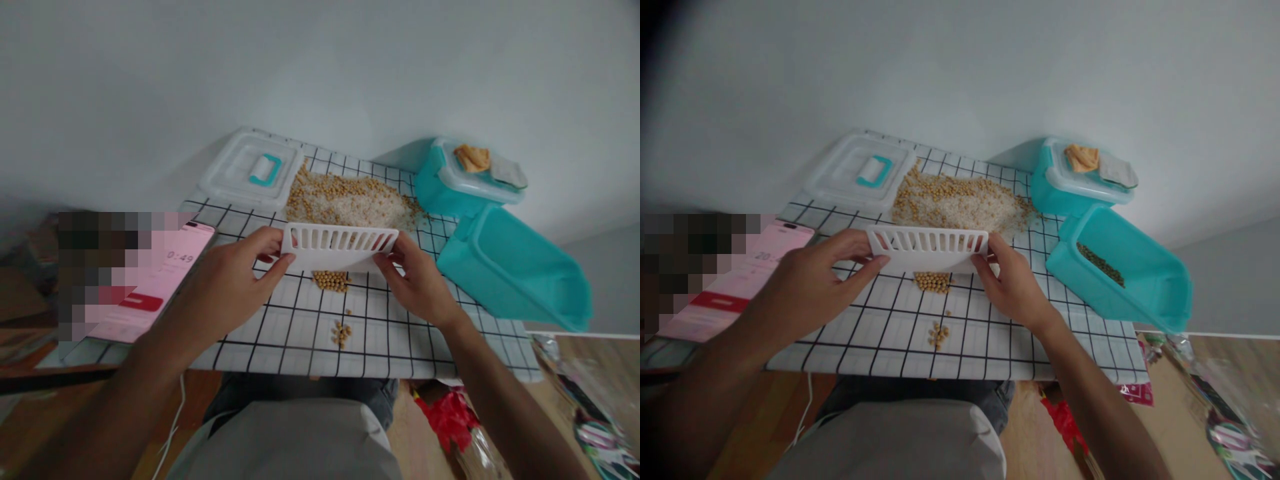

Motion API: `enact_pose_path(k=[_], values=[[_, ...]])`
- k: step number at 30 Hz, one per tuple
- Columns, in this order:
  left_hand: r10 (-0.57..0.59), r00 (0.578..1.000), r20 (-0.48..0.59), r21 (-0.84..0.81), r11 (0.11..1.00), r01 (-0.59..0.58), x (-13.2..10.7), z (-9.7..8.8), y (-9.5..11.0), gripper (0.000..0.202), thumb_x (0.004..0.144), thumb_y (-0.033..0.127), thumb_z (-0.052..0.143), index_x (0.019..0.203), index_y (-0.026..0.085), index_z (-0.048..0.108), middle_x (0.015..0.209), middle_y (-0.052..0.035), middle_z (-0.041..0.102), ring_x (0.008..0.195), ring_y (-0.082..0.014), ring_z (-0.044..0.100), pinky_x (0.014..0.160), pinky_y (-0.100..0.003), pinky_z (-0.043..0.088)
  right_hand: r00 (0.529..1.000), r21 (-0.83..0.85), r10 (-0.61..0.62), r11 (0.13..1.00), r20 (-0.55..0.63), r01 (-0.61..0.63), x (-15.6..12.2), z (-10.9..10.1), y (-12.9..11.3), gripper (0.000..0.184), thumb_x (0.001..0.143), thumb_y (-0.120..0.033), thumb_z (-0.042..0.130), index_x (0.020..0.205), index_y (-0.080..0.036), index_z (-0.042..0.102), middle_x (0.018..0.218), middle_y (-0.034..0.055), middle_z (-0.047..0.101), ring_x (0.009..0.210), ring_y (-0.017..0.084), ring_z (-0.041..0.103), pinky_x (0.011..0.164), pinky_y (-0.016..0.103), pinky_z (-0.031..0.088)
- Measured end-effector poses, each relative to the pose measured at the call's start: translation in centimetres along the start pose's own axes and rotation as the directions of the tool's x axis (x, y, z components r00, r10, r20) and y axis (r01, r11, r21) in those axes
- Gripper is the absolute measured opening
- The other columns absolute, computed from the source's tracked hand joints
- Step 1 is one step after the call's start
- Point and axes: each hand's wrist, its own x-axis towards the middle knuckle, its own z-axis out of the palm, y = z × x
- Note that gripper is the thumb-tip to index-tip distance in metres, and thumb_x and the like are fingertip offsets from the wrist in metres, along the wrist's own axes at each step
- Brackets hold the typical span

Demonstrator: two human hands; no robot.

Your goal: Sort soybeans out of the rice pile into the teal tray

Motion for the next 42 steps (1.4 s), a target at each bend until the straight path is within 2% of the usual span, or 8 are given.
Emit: enact_pose_path(k=[6,13,19,22,30,37,42], values=[[-0.008,1.000,-0.011,0.004,1.000,0.008,0.8,0.1,0.3,0.018,0.095,0.040,0.062,0.109,0.030,0.062,0.105,0.0017,0.076,0.097,-0.0212,0.073,0.084,-0.033,0.054,1.000,0.031,0.018,0.999,-0.007,-0.018,0.5,0.1,0.5,0.023,0.102,-0.035,0.052,0.123,-0.028,0.058,0.102,0.0059,0.065,0.096,0.022,0.065,0.093,0.044,0.058],[-0.009,0.999,-0.034,-0.045,0.999,0.007,3.1,0.7,0.5,0.022,0.095,0.035,0.061,0.115,0.027,0.062,0.107,-0.0018,0.076,0.097,-0.0216,0.074,0.090,-0.036,0.056,0.998,0.031,0.003,1.000,-0.059,-0.001,1.8,0.0,1.3,0.025,0.100,-0.033,0.054,0.124,-0.027,0.059,0.104,0.0060,0.065,0.094,0.021,0.065,0.089,0.040,0.059],[0.013,0.999,-0.035,-0.082,0.997,-0.016,4.7,0.9,0.6,0.018,0.093,0.032,0.063,0.110,0.025,0.064,0.108,-0.0026,0.077,0.096,-0.0214,0.074,0.088,-0.035,0.057,0.997,0.005,-0.006,1.000,-0.083,0.007,3.0,-0.3,1.8,0.022,0.099,-0.029,0.053,0.120,-0.025,0.058,0.109,0.0074,0.067,0.097,0.021,0.067,0.086,0.039,0.059],[0.019,0.999,-0.039,-0.091,0.996,-0.023,5.0,0.7,0.6,0.016,0.093,0.032,0.064,0.108,0.025,0.064,0.107,-0.0019,0.077,0.097,-0.0212,0.074,0.088,-0.036,0.057,0.996,-0.011,-0.010,1.000,-0.084,0.009,3.4,-0.6,1.5,0.022,0.099,-0.030,0.053,0.120,-0.025,0.058,0.113,0.0083,0.067,0.097,0.022,0.067,0.086,0.041,0.059],[0.064,0.991,-0.118,-0.124,0.989,-0.079,5.9,-0.3,1.3,0.019,0.092,0.030,0.067,0.109,0.025,0.064,0.107,-0.0011,0.077,0.095,-0.0192,0.074,0.089,-0.033,0.057,0.991,0.036,-0.063,0.997,-0.118,0.068,4.2,-1.9,0.3,0.026,0.099,-0.030,0.055,0.125,-0.028,0.057,0.107,0.0065,0.066,0.098,0.023,0.067,0.088,0.043,0.060],[0.049,0.996,-0.078,-0.140,0.988,-0.060,5.8,0.2,0.3,0.015,0.093,0.031,0.065,0.106,0.025,0.064,0.108,-0.0020,0.077,0.097,-0.0203,0.074,0.090,-0.036,0.058,0.995,0.034,-0.058,0.998,-0.078,0.061,4.2,-1.0,1.0,0.023,0.099,-0.028,0.054,0.121,-0.026,0.058,0.104,0.0061,0.066,0.099,0.022,0.067,0.087,0.041,0.060],[0.046,0.996,-0.074,-0.132,0.990,-0.056,5.9,0.6,-0.4,0.014,0.092,0.030,0.065,0.106,0.025,0.063,0.107,-0.0012,0.076,0.096,-0.0192,0.074,0.089,-0.034,0.057,0.995,0.016,-0.049,0.999,-0.083,0.051,4.4,-0.5,1.4,0.021,0.099,-0.027,0.054,0.119,-0.026,0.057,0.112,0.0070,0.068,0.098,0.021,0.067,0.084,0.040,0.060]])
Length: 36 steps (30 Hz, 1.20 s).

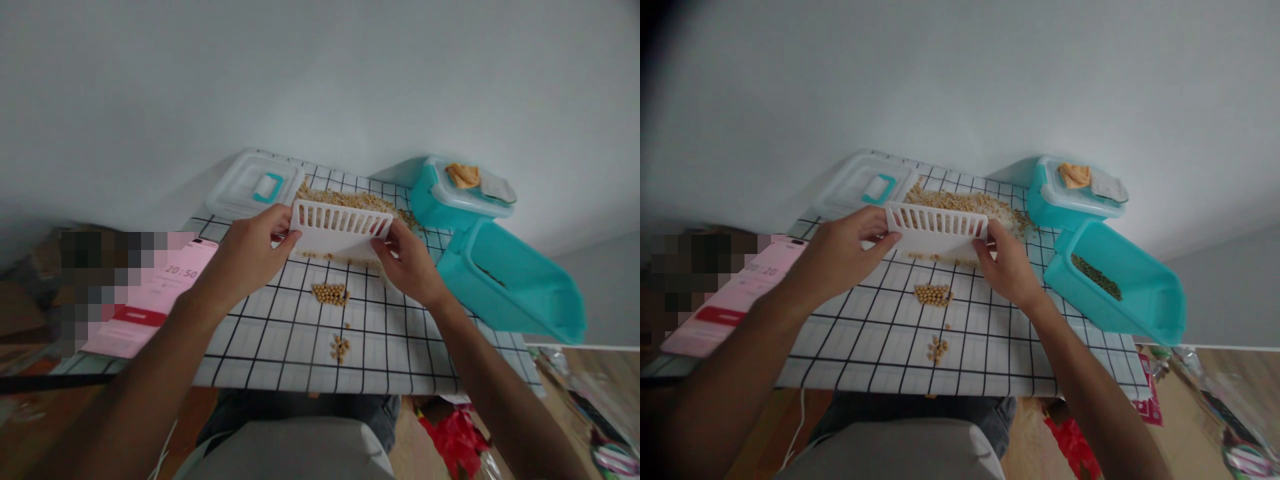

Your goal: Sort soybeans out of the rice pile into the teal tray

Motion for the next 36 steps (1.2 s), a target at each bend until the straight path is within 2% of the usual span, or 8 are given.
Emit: enact_pose_path(k=[7,20,29,36], values=[[0.007,1.000,-0.011,-0.005,1.000,-0.007,0.1,0.1,-0.1,0.013,0.092,0.029,0.064,0.105,0.024,0.063,0.106,-0.0019,0.076,0.095,-0.0186,0.073,0.087,-0.034,0.057,1.000,-0.019,-0.008,1.000,-0.004,0.008,0.3,0.1,0.1,0.018,0.098,-0.024,0.053,0.116,-0.025,0.058,0.112,0.0070,0.068,0.096,0.021,0.068,0.082,0.039,0.060],[0.007,1.000,-0.018,0.005,1.000,-0.007,0.1,0.2,-0.4,0.014,0.092,0.030,0.064,0.105,0.025,0.062,0.106,-0.0020,0.076,0.095,-0.0207,0.074,0.088,-0.036,0.058,1.000,-0.031,-0.019,0.999,-0.016,0.018,0.4,0.2,0.2,0.019,0.098,-0.028,0.053,0.117,-0.025,0.057,0.113,0.0072,0.067,0.094,0.020,0.067,0.081,0.038,0.059],[-0.022,1.000,-0.007,0.015,1.000,0.022,-0.9,-0.2,0.6,0.015,0.092,0.035,0.063,0.104,0.026,0.063,0.107,-0.0023,0.077,0.097,-0.0217,0.074,0.090,-0.036,0.058,1.000,-0.038,-0.015,0.999,0.008,0.015,-0.3,0.2,-0.4,0.020,0.099,-0.030,0.052,0.118,-0.026,0.058,0.114,0.0069,0.068,0.096,0.020,0.067,0.083,0.039,0.060],[-0.031,1.000,-0.002,0.046,0.998,0.031,-1.8,-0.5,0.4,0.021,0.093,0.036,0.063,0.111,0.026,0.065,0.109,-0.0031,0.077,0.098,-0.0227,0.074,0.090,-0.038,0.058,1.000,-0.046,0.007,0.999,0.009,-0.007,-1.2,0.2,-0.9,0.023,0.100,-0.030,0.052,0.121,-0.027,0.058,0.114,0.0071,0.068,0.100,0.022,0.067,0.086,0.041,0.060]])
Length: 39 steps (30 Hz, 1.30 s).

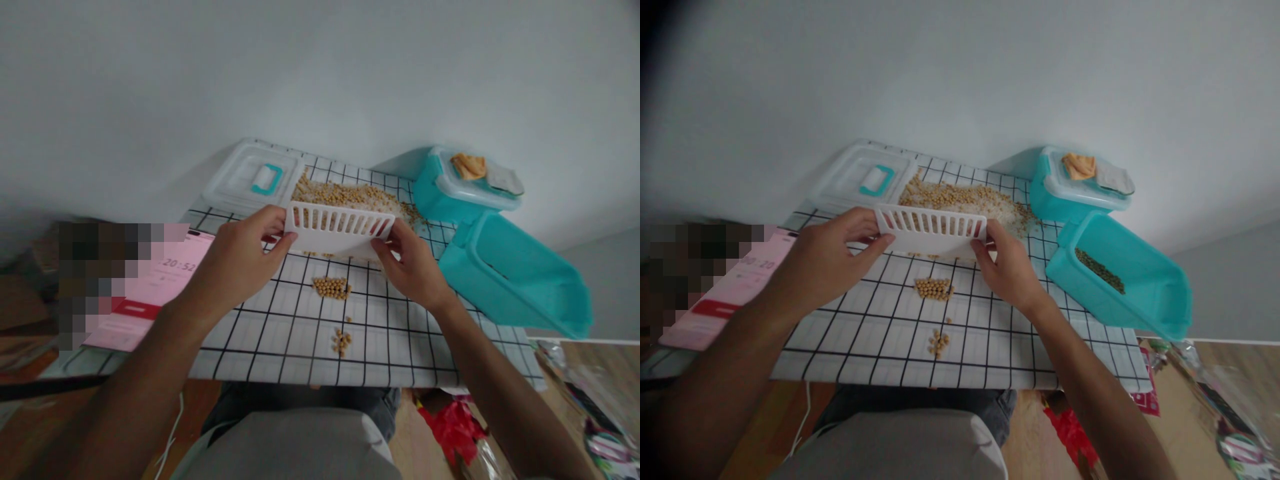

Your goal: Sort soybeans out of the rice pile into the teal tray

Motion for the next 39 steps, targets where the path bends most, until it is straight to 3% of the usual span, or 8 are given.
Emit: enact_pose_path(k=[4,10,15,31,39], values=[[-0.015,1.000,0.006,0.005,1.000,0.015,-0.3,-0.2,0.1,0.022,0.093,0.036,0.063,0.112,0.027,0.065,0.109,-0.0031,0.077,0.099,-0.0234,0.074,0.092,-0.039,0.057,1.000,0.001,0.014,1.000,0.011,-0.014,-0.2,0.0,-0.1,0.024,0.100,-0.029,0.053,0.124,-0.027,0.058,0.106,0.0060,0.068,0.100,0.023,0.068,0.086,0.041,0.060],[0.012,0.999,-0.031,-0.002,1.000,-0.012,0.3,-0.1,0.2,0.017,0.092,0.033,0.064,0.107,0.026,0.064,0.107,-0.0021,0.077,0.096,-0.0214,0.074,0.090,-0.036,0.058,1.000,0.021,-0.014,1.000,-0.015,0.014,0.3,0.2,0.2,0.022,0.100,-0.031,0.052,0.121,-0.027,0.057,0.115,0.0063,0.068,0.097,0.021,0.068,0.085,0.040,0.060],[0.007,1.000,-0.007,-0.005,1.000,-0.007,0.6,0.1,-0.1,0.017,0.092,0.033,0.063,0.108,0.025,0.064,0.107,-0.0028,0.077,0.096,-0.0209,0.074,0.090,-0.035,0.058,1.000,0.009,-0.007,1.000,-0.017,0.008,0.5,0.3,0.2,0.018,0.099,-0.030,0.052,0.115,-0.027,0.058,0.110,0.0062,0.069,0.093,0.021,0.068,0.081,0.040,0.061],[-0.006,1.000,-0.004,0.004,1.000,0.006,0.4,0.1,-0.1,0.017,0.092,0.036,0.064,0.106,0.026,0.064,0.106,-0.0024,0.077,0.096,-0.0219,0.073,0.089,-0.036,0.058,1.000,0.017,-0.017,1.000,-0.011,0.017,0.5,0.5,0.7,0.024,0.099,-0.030,0.052,0.122,-0.027,0.058,0.118,0.0067,0.068,0.097,0.021,0.068,0.086,0.041,0.060],[-0.019,1.000,0.005,0.013,1.000,0.019,-0.6,-0.1,-0.2,0.021,0.093,0.040,0.062,0.112,0.028,0.064,0.112,-0.0021,0.076,0.101,-0.0231,0.073,0.093,-0.038,0.057,1.000,0.004,-0.001,1.000,0.001,0.001,-0.2,0.5,0.1,0.022,0.100,-0.031,0.052,0.121,-0.028,0.058,0.100,0.0051,0.067,0.095,0.022,0.068,0.085,0.041,0.061]])
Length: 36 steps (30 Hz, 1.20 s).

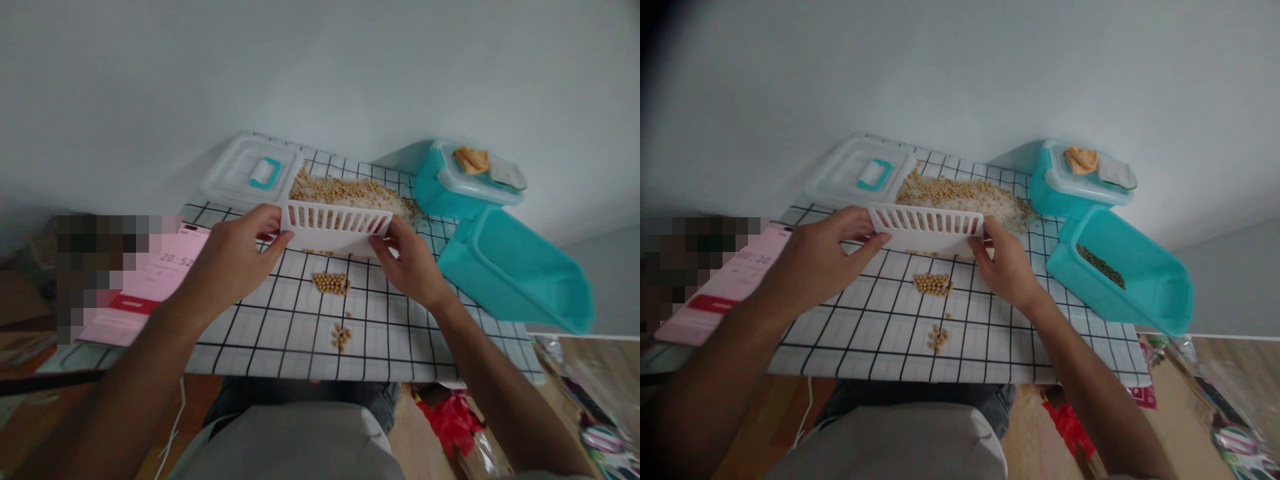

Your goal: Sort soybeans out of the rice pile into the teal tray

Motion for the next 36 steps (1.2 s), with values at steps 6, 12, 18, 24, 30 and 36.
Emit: enact_pose_path(k=[6,12,18,24,30,36], values=[[0.019,1.000,-0.007,0.023,1.000,-0.019,-0.5,-0.2,-0.2,0.021,0.093,0.039,0.064,0.112,0.029,0.064,0.108,-0.0014,0.076,0.099,-0.0233,0.073,0.089,-0.038,0.056,1.000,0.010,-0.006,1.000,0.007,0.006,-0.4,-0.1,-0.7,0.023,0.100,-0.031,0.052,0.122,-0.028,0.059,0.101,0.0053,0.066,0.096,0.022,0.067,0.086,0.041,0.061],[0.016,1.000,-0.015,-0.003,1.000,-0.016,-0.2,-0.2,-0.2,0.020,0.095,0.038,0.063,0.113,0.030,0.063,0.111,-0.0006,0.075,0.101,-0.0224,0.072,0.090,-0.037,0.056,1.000,0.005,-0.008,1.000,-0.011,0.008,-0.1,0.0,-0.4,0.021,0.100,-0.033,0.052,0.120,-0.028,0.058,0.112,0.0062,0.068,0.096,0.021,0.067,0.086,0.041,0.060],[0.017,1.000,-0.009,0.014,1.000,-0.017,-0.6,0.0,-0.4,0.020,0.094,0.039,0.063,0.112,0.030,0.064,0.109,-0.0001,0.075,0.099,-0.0221,0.072,0.089,-0.036,0.056,1.000,-0.005,0.000,1.000,0.003,0.000,-0.4,0.1,-0.3,0.020,0.100,-0.030,0.052,0.120,-0.027,0.058,0.109,0.0064,0.068,0.094,0.021,0.068,0.085,0.040,0.060],[0.031,0.999,-0.014,0.033,0.999,-0.031,-1.3,-0.1,0.0,0.018,0.093,0.034,0.064,0.110,0.029,0.064,0.109,0.0019,0.076,0.097,-0.0191,0.073,0.088,-0.031,0.055,1.000,-0.036,-0.005,0.999,0.015,0.005,-1.4,0.0,-0.5,0.024,0.101,-0.028,0.052,0.124,-0.026,0.058,0.101,0.0054,0.067,0.099,0.022,0.067,0.088,0.041,0.059],[0.021,1.000,-0.016,0.072,0.997,-0.020,-2.0,-0.1,0.2,0.016,0.093,0.035,0.065,0.107,0.029,0.064,0.105,0.0032,0.076,0.096,-0.0179,0.073,0.085,-0.029,0.054,1.000,-0.008,0.001,1.000,0.027,-0.001,-2.1,0.0,-0.8,0.021,0.101,-0.026,0.052,0.121,-0.026,0.058,0.114,0.0060,0.068,0.097,0.020,0.068,0.087,0.039,0.059],[0.049,0.998,-0.026,0.097,0.994,-0.047,-2.8,-0.2,0.2,0.014,0.094,0.037,0.063,0.106,0.030,0.063,0.103,0.0037,0.076,0.096,-0.0197,0.073,0.084,-0.030,0.054,1.000,-0.027,0.007,1.000,0.020,-0.007,-2.6,0.0,-1.3,0.023,0.101,-0.025,0.053,0.122,-0.026,0.059,0.108,0.0050,0.068,0.098,0.021,0.068,0.088,0.039,0.059]])
